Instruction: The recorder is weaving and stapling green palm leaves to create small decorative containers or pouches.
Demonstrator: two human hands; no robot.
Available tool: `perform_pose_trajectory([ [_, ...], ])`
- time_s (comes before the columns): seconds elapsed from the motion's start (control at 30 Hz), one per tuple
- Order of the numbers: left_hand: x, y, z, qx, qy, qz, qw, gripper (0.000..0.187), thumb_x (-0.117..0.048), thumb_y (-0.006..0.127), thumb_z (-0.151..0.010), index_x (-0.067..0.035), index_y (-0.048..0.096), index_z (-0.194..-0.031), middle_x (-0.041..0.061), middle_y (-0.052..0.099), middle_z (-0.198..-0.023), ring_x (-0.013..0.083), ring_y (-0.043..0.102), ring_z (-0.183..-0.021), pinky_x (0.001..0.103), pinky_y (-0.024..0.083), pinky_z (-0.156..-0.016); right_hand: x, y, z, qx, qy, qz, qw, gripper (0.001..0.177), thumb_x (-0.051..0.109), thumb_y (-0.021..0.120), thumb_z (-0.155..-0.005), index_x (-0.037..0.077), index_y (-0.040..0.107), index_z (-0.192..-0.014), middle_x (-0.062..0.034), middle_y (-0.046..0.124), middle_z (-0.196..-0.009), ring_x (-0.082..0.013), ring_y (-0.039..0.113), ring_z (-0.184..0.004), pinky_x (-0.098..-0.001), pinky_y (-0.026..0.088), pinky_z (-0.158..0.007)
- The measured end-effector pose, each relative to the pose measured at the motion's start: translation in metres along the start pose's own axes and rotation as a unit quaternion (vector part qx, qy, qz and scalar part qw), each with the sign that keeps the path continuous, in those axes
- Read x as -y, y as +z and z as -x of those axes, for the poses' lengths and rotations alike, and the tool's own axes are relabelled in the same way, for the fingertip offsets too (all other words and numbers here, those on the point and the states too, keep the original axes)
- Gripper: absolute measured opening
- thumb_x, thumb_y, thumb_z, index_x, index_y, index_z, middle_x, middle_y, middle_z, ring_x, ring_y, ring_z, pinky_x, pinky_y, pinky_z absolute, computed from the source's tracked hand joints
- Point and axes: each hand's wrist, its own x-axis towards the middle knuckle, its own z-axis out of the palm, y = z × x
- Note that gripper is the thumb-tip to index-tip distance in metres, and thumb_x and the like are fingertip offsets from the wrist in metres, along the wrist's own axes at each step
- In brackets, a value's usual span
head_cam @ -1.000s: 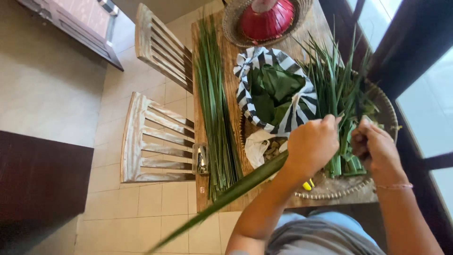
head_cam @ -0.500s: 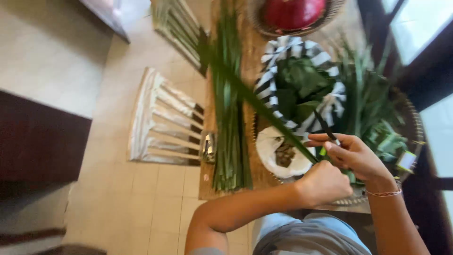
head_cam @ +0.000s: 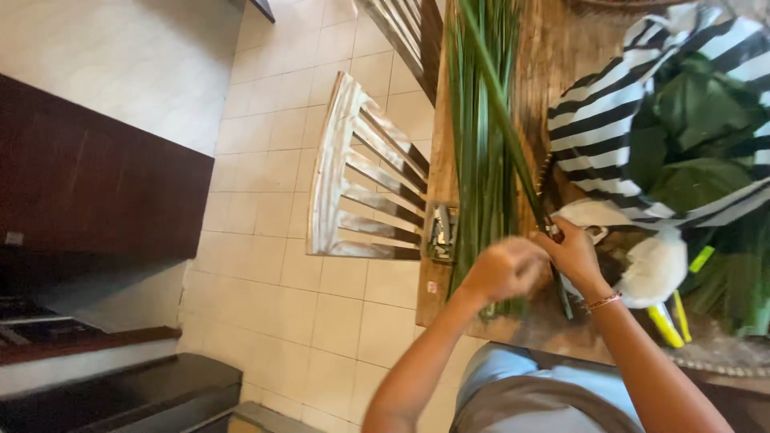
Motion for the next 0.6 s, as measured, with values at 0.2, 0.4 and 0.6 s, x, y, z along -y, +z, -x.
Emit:
perform_pose_trajectory([
  [0.2,0.099,0.057,0.031,0.029,-0.244,-0.172,0.954,0.047,-0.002,0.072,-0.081,-0.006,0.067,-0.127,0.019,0.059,-0.144,0.0351,0.054,-0.138,0.059,0.038,-0.119,0.001,0.029,0.009,-0.137,-0.003,0.195,0.971,0.058,0.04,0.075,-0.087,0.002,0.067,-0.13,-0.0249,0.073,-0.097,-0.0426,0.071,-0.09,-0.0499,0.056,-0.076],
  [0.4,0.086,0.07,0.017,0.122,-0.285,-0.188,0.932,0.08,-0.011,0.088,-0.074,0.004,0.045,-0.14,0.028,0.007,-0.166,0.0479,0.005,-0.154,0.079,0.007,-0.114,0.002,-0.001,0.02,-0.153,0.07,0.357,0.919,0.048,0.036,0.073,-0.087,0.012,0.07,-0.128,-0.0204,0.073,-0.111,-0.045,0.069,-0.096,-0.0556,0.055,-0.082],
  [0.6,0.095,0.058,0.024,0.12,-0.33,-0.131,0.927,0.095,-0.008,0.089,-0.073,0.002,0.033,-0.149,0.029,0.006,-0.166,0.0492,0.007,-0.152,0.068,0.017,-0.116,0.034,0.009,0.038,-0.195,0.106,0.361,0.906,0.066,0.037,0.081,-0.08,0.006,0.064,-0.135,-0.0266,0.058,-0.133,-0.0454,0.067,-0.096,-0.0516,0.056,-0.076],
])
